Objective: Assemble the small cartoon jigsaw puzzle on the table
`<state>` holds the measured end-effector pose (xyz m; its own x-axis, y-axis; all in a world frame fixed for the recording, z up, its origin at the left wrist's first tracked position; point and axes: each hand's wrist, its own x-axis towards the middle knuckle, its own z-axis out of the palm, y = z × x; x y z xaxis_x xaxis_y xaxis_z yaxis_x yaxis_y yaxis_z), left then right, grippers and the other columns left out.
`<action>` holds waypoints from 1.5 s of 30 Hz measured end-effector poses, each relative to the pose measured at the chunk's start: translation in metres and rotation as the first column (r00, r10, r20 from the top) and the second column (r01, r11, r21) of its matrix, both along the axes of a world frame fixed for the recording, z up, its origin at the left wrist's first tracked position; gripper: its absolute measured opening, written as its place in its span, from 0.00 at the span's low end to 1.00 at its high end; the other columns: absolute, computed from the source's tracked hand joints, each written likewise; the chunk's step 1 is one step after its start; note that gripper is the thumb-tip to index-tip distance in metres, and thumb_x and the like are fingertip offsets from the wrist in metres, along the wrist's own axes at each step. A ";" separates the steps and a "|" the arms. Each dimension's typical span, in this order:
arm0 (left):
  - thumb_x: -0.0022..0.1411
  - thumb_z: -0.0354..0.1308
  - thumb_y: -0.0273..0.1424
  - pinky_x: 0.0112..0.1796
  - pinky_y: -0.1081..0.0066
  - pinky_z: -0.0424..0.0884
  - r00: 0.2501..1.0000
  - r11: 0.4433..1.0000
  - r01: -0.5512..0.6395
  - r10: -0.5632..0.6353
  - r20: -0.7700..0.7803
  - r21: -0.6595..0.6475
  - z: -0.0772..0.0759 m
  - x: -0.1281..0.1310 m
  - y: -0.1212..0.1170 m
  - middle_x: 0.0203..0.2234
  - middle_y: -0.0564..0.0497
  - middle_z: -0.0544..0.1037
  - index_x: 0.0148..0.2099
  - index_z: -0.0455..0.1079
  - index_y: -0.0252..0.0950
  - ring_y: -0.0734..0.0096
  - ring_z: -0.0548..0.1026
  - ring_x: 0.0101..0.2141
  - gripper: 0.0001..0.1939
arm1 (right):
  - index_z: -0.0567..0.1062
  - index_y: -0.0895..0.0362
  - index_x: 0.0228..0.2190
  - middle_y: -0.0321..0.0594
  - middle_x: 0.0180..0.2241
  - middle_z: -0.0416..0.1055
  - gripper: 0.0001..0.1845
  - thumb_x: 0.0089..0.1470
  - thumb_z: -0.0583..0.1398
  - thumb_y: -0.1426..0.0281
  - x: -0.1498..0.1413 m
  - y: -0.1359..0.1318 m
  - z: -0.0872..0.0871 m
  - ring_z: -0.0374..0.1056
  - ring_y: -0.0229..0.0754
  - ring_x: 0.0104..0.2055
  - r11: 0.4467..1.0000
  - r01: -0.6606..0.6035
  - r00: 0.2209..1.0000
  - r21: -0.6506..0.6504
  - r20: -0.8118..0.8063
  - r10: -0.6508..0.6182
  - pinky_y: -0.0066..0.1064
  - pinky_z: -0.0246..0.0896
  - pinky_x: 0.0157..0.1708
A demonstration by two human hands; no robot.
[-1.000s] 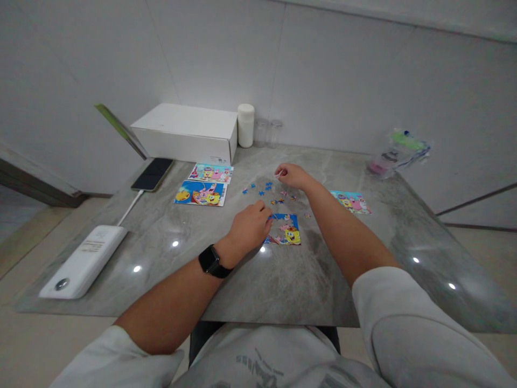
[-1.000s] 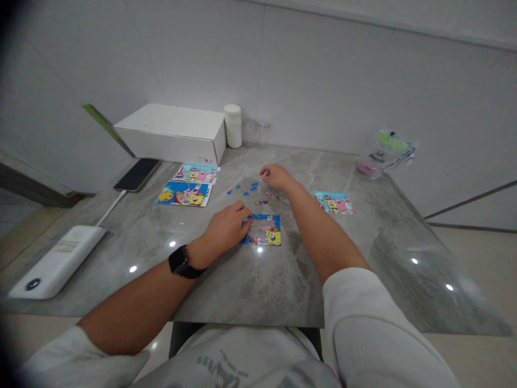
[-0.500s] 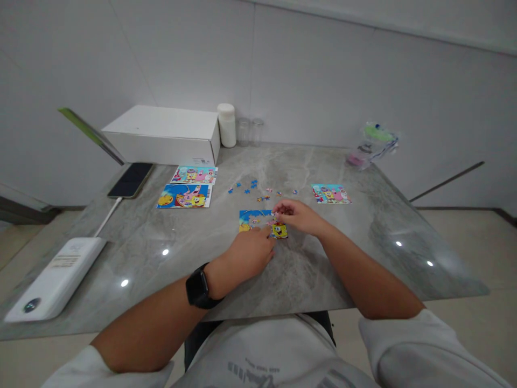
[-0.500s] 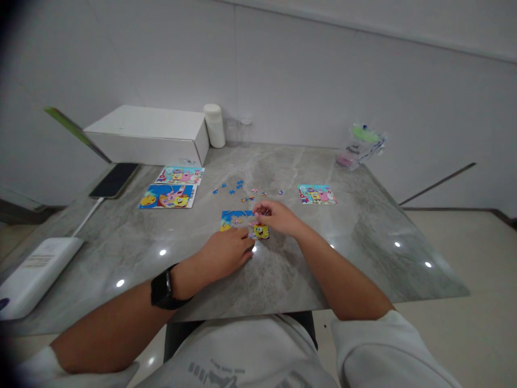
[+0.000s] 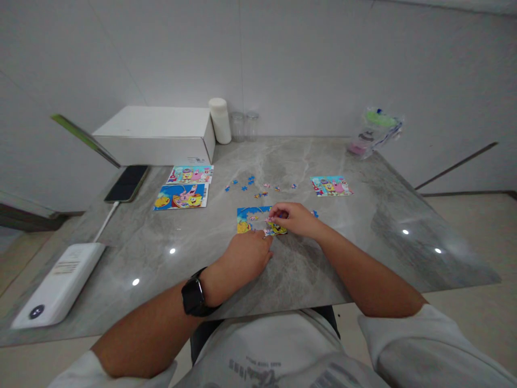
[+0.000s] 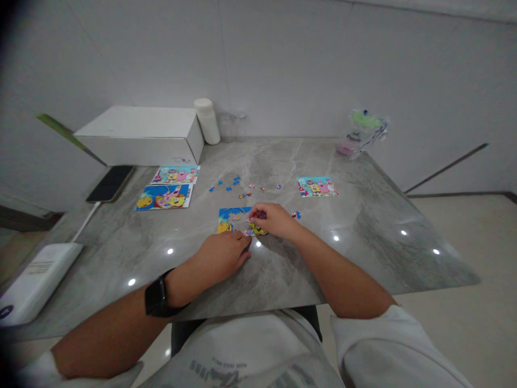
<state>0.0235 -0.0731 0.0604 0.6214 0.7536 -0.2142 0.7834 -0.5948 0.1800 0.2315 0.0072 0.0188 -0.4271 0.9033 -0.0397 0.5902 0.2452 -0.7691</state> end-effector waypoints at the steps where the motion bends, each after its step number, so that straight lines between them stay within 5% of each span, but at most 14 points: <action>1: 0.73 0.59 0.35 0.45 0.57 0.78 1.000 1.000 -0.002 0.002 -0.006 -0.005 0.001 0.001 0.000 0.49 0.38 0.82 0.56 0.77 0.34 0.48 0.82 0.48 0.15 | 0.83 0.54 0.37 0.35 0.33 0.81 0.05 0.59 0.66 0.68 -0.001 -0.001 0.001 0.72 0.38 0.33 1.000 -0.002 1.000 0.011 0.012 0.001 0.27 0.62 0.36; 11: 0.73 0.59 0.35 0.46 0.58 0.78 1.000 1.000 -0.021 0.021 -0.004 -0.007 -0.001 0.001 0.000 0.50 0.37 0.82 0.57 0.76 0.33 0.49 0.82 0.48 0.16 | 0.84 0.54 0.37 0.34 0.30 0.80 0.06 0.59 0.66 0.74 -0.003 -0.003 -0.004 0.72 0.39 0.33 0.996 -0.081 0.990 0.031 0.116 0.077 0.28 0.58 0.36; 23: 0.73 0.59 0.35 0.45 0.57 0.79 1.000 1.000 -0.028 0.028 0.001 0.001 -0.001 0.003 -0.002 0.50 0.35 0.82 0.58 0.76 0.31 0.48 0.82 0.49 0.17 | 0.85 0.54 0.38 0.42 0.38 0.79 0.06 0.60 0.67 0.73 -0.010 -0.006 -0.007 0.73 0.43 0.42 0.967 -0.125 0.954 0.222 0.295 0.056 0.32 0.61 0.44; 33: 0.73 0.60 0.37 0.45 0.58 0.79 0.999 0.999 -0.033 0.033 0.010 0.010 -0.004 0.003 -0.002 0.48 0.39 0.83 0.55 0.77 0.33 0.49 0.82 0.48 0.16 | 0.83 0.56 0.42 0.40 0.36 0.78 0.06 0.63 0.67 0.70 -0.004 -0.006 0.000 0.70 0.40 0.38 0.968 -0.067 0.956 0.243 0.292 -0.007 0.30 0.58 0.42; 45: 0.73 0.60 0.36 0.46 0.59 0.78 1.000 1.000 -0.018 0.018 0.023 0.013 -0.006 0.001 -0.001 0.49 0.39 0.83 0.57 0.76 0.32 0.49 0.82 0.48 0.16 | 0.85 0.54 0.40 0.43 0.43 0.80 0.05 0.62 0.68 0.69 -0.008 -0.013 -0.001 0.74 0.44 0.47 0.964 -0.160 0.901 0.213 0.431 0.054 0.32 0.62 0.48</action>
<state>0.0245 -0.0739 0.0547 0.6127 0.7672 -0.1898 0.7895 -0.5834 0.1905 0.2231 -0.0062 0.0182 -0.5127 0.8582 -0.0262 0.8033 0.4688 -0.3673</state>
